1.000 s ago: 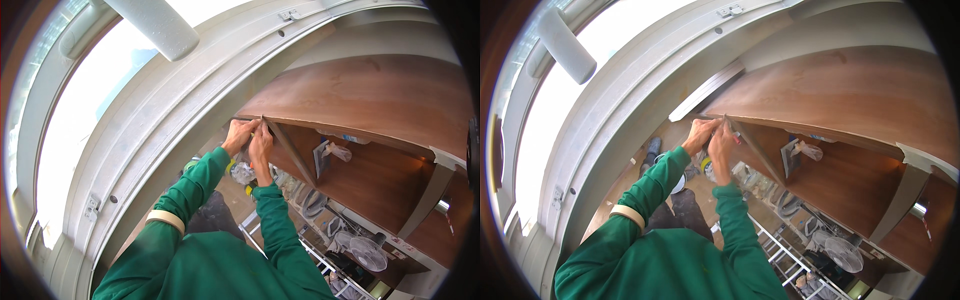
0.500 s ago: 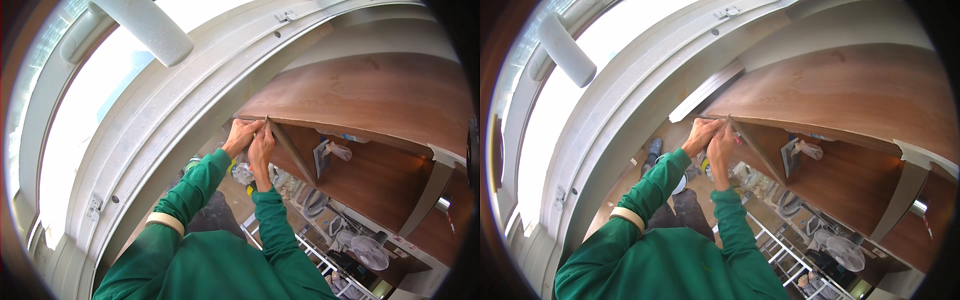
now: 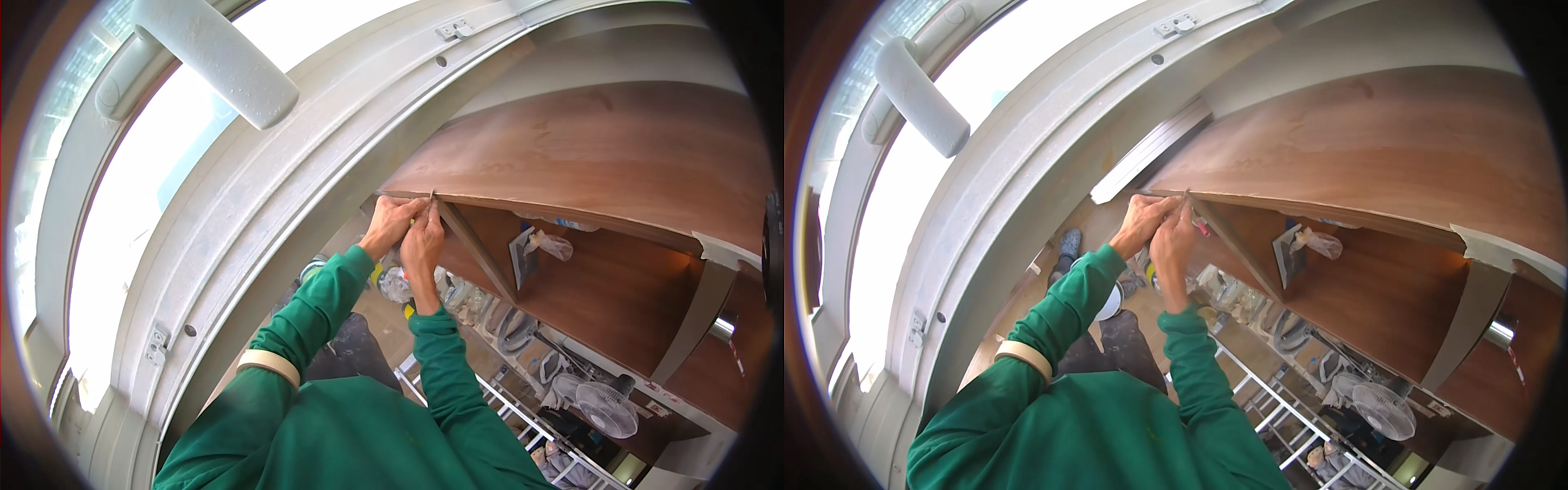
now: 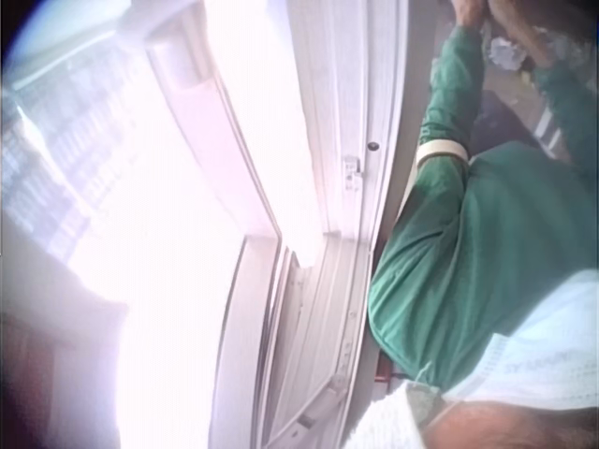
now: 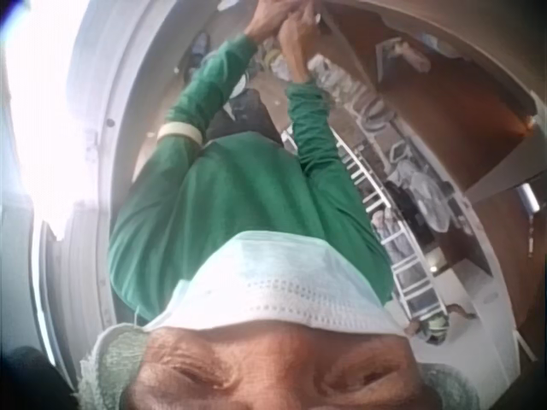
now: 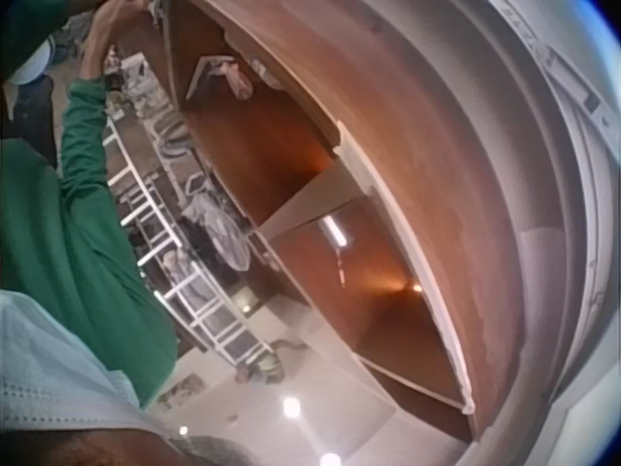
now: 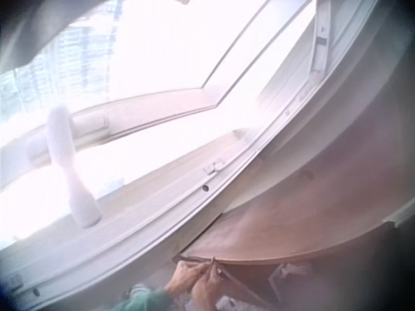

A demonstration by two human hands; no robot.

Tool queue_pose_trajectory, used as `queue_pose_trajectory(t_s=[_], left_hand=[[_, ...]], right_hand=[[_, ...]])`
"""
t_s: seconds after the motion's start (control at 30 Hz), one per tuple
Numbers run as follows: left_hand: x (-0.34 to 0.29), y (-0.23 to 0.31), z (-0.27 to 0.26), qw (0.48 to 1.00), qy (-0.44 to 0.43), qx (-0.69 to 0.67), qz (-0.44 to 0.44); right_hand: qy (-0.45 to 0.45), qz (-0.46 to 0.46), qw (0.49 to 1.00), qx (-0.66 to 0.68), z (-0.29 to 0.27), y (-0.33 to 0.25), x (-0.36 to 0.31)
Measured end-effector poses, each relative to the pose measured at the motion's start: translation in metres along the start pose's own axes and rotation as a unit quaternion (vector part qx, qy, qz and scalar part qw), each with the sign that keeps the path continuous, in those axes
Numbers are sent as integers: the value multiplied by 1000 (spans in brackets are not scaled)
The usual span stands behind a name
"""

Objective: The person trims the edge of a wooden cabinet using a utility knife, then walks through the room to pick up a small wooden block and a piece of wood. The person continues to handle the wood pieces while moving around the construction site.

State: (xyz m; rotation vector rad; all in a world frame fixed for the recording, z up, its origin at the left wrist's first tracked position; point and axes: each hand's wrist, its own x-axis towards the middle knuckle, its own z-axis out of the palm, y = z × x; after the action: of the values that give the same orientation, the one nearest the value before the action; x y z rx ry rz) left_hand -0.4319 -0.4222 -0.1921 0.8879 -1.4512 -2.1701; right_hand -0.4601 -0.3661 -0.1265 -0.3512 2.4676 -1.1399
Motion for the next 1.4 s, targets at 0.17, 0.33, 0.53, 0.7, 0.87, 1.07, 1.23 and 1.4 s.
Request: queue_pose_trajectory(t_s=[0.17,0.33,0.53,0.7,0.87,1.07,1.23,1.4], left_hand=[[13,-2,-4,995,-20,-18,-93],[12,-31,-11,999,0,-15,-46],[-1,-17,-39,974,44,19,-222],[12,-17,-18,987,68,137,45],[33,-18,3,966,49,201,158],[35,-17,5,939,77,237,237],[10,29,0,997,48,48,39],[-29,72,-8,984,-69,-138,-90]], right_hand=[[-11,9,999,-50,3,-1,8],[-57,-37,996,-58,12,39,24],[-154,102,972,145,-14,48,-9],[-176,88,959,201,-39,33,-21],[-192,103,946,241,-57,17,-27],[-193,115,934,277,-67,0,-36],[-174,123,926,312,-77,-7,-37],[-172,127,933,289,-87,-27,-39]])
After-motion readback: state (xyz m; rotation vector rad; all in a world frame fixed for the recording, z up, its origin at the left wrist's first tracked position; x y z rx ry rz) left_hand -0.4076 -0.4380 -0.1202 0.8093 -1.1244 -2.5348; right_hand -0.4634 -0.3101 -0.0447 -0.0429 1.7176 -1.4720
